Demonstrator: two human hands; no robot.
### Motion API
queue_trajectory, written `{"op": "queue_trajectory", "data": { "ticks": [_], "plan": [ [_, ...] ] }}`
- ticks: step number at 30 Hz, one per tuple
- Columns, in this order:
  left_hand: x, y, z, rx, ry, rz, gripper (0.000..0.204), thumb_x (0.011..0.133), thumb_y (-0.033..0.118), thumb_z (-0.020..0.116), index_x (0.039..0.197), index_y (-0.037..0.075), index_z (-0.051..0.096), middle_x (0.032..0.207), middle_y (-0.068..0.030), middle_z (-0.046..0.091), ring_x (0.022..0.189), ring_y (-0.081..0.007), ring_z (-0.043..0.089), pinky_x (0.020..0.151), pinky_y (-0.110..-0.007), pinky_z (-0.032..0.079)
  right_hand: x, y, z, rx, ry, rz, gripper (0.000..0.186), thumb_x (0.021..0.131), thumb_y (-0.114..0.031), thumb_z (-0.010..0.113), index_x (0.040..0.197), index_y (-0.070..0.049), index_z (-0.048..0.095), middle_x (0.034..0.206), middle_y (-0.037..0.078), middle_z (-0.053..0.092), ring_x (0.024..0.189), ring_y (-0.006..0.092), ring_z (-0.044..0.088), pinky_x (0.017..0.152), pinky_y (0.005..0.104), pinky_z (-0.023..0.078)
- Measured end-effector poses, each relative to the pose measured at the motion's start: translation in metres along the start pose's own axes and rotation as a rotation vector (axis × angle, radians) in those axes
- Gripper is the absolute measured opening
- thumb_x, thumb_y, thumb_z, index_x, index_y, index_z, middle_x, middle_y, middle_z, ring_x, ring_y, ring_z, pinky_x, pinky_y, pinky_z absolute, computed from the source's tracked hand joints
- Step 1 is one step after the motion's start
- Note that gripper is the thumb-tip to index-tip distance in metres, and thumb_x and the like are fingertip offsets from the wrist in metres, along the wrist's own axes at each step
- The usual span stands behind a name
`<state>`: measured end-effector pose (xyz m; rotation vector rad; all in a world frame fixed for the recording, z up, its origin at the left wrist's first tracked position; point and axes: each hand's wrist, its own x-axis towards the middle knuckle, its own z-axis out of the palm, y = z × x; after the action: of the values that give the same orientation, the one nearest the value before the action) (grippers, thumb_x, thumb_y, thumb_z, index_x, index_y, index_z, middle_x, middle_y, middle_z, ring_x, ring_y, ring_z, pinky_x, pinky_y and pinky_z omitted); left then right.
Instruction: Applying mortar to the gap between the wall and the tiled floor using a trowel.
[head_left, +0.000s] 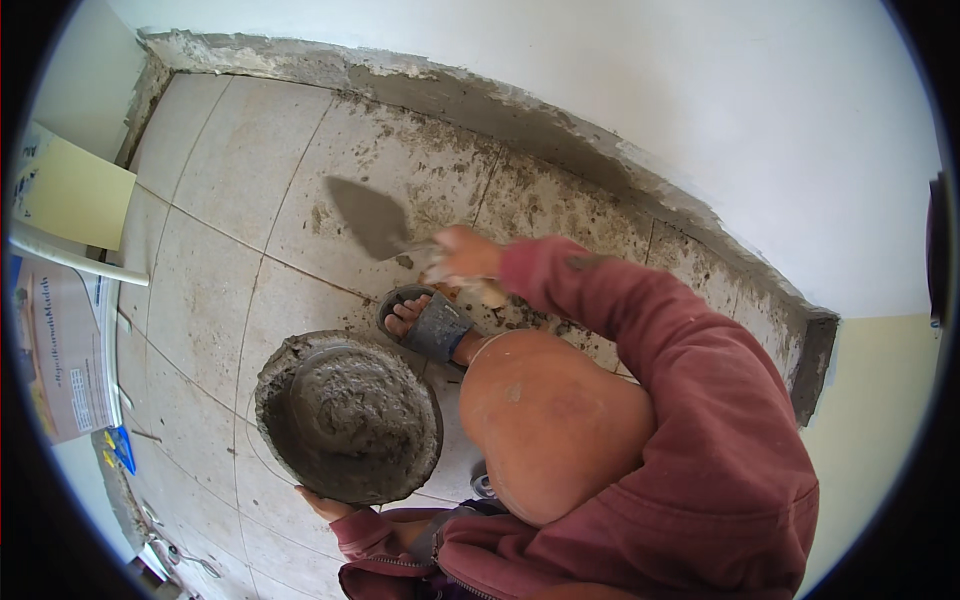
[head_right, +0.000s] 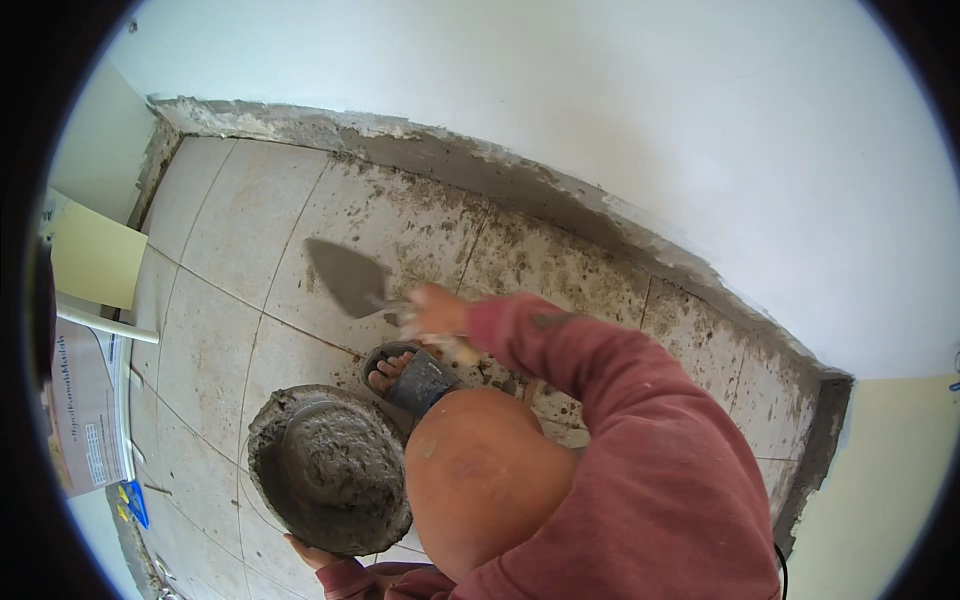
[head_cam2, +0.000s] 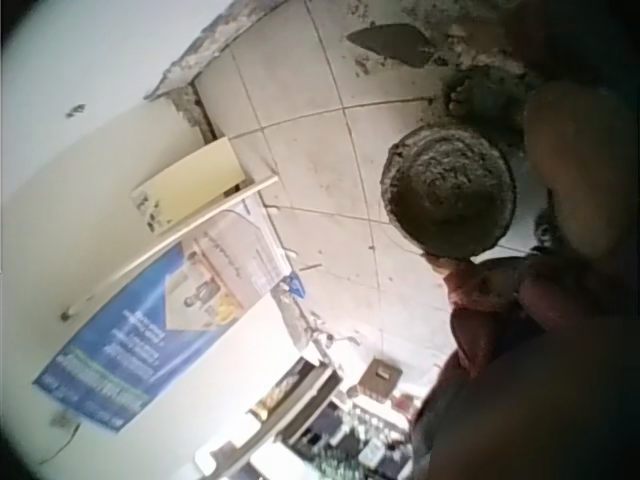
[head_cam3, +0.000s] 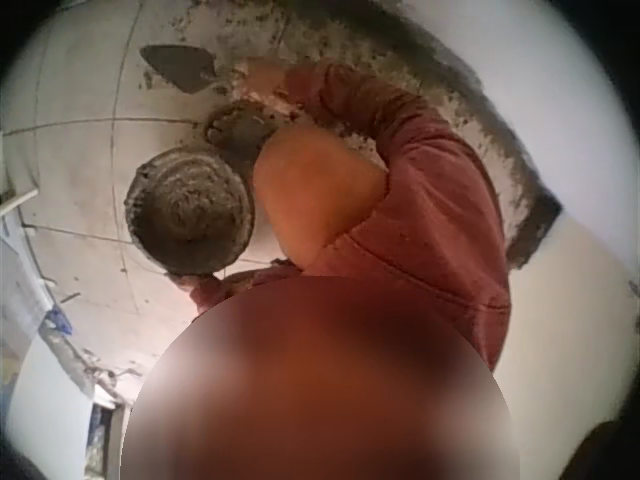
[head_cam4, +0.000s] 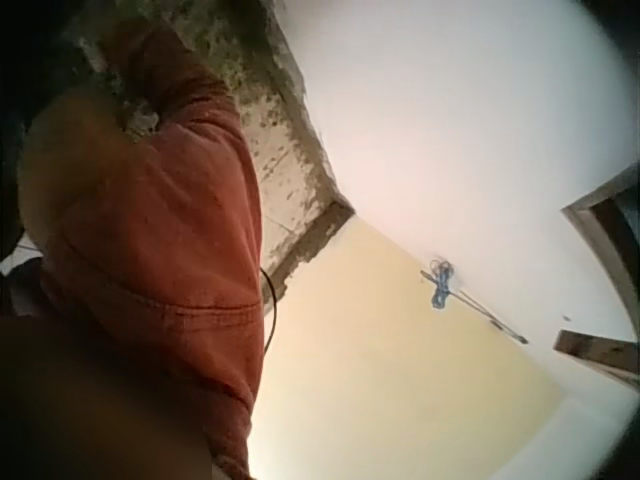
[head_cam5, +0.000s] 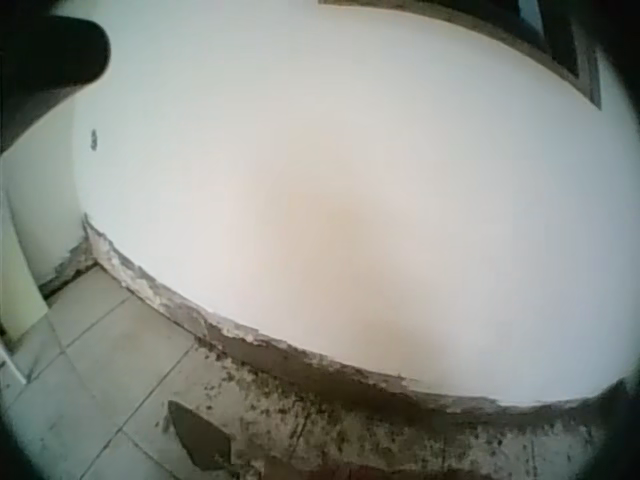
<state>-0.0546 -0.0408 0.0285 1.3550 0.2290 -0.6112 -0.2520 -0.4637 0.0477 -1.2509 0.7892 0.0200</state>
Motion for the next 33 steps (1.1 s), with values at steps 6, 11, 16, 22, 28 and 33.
{"op": "queue_trajectory", "data": {
  "ticks": [6, 11, 16, 22, 28, 33],
  "plan": [
    [-0.008, -0.002, 0.013, -0.11, -0.016, -0.064, 0.059, 0.089, 0.044, 0.024, 0.125, -0.003, 0.032, 0.128, -0.0171, 0.033, 0.115, -0.0287, 0.036, 0.097, -0.04, 0.029, 0.049, -0.03, 0.083, -0.167, -0.283, -0.126, 0.027, 0.062, -0.011, 0.068, 0.082, 0.002, 0.055, 0.078, 0.009, 0.058, 0.07, 0.0172, 0.056, 0.061, 0.0308, 0.045],
    [-0.017, 0.015, 0.033, -0.336, 0.044, -0.119, 0.057, 0.088, 0.043, 0.024, 0.127, 0.001, 0.032, 0.131, -0.0157, 0.031, 0.119, -0.0308, 0.031, 0.1, -0.041, 0.024, 0.039, -0.024, 0.098, -0.532, -0.243, -0.355, 0.037, 0.061, -0.015, 0.068, 0.089, 0.004, 0.054, 0.088, 0.016, 0.056, 0.082, 0.0277, 0.054, 0.073, 0.0353, 0.042],
    [-0.017, 0.059, 0.103, -0.485, -0.327, -0.286, 0.061, 0.086, 0.045, 0.024, 0.128, 0.002, 0.03, 0.132, -0.0154, 0.031, 0.12, -0.0334, 0.03, 0.101, -0.045, 0.021, 0.015, -0.048, 0.044, -0.975, 0.03, -0.626, 0.046, 0.064, -0.023, 0.063, 0.101, 0.001, 0.052, 0.094, 0.019, 0.054, 0.089, 0.0336, 0.051, 0.077, 0.0391, 0.041],
    [0.016, 0.063, 0.116, -0.251, -0.222, -0.062, 0.049, 0.091, 0.031, 0.024, 0.119, -0.007, 0.037, 0.118, -0.0192, 0.045, 0.109, -0.0294, 0.044, 0.096, -0.037, 0.031, -0.009, -0.12, 0.056, -1.379, 0.025, -0.879, 0.028, 0.067, -0.021, 0.059, 0.087, -0.003, 0.057, 0.078, 0.012, 0.057, 0.069, 0.0306, 0.056, 0.06, 0.0383, 0.044],
    [0.005, 0.07, 0.145, 0.004, -0.127, 0.109, 0.039, 0.092, 0.022, 0.029, 0.108, -0.01, 0.045, 0.101, -0.0169, 0.054, 0.09, -0.0217, 0.054, 0.081, -0.03, 0.043, 0.006, -0.111, 0.108, -1.698, -0.064, -0.864, 0.016, 0.069, -0.02, 0.056, 0.078, -0.007, 0.056, 0.07, 0.006, 0.054, 0.065, 0.0224, 0.057, 0.054, 0.034, 0.043],
    [0.006, 0.071, 0.159, 0.024, -0.065, 0.155, 0.028, 0.089, 0.018, 0.043, 0.091, -0.007, 0.056, 0.087, -0.0074, 0.059, 0.078, -0.0103, 0.052, 0.071, -0.021, 0.041, 0.003, -0.09, 0.141, -1.786, -0.552, -0.699, 0.016, 0.064, -0.02, 0.058, 0.073, -0.006, 0.056, 0.065, 0.008, 0.054, 0.061, 0.0241, 0.057, 0.051, 0.0335, 0.044]
  ]
}}
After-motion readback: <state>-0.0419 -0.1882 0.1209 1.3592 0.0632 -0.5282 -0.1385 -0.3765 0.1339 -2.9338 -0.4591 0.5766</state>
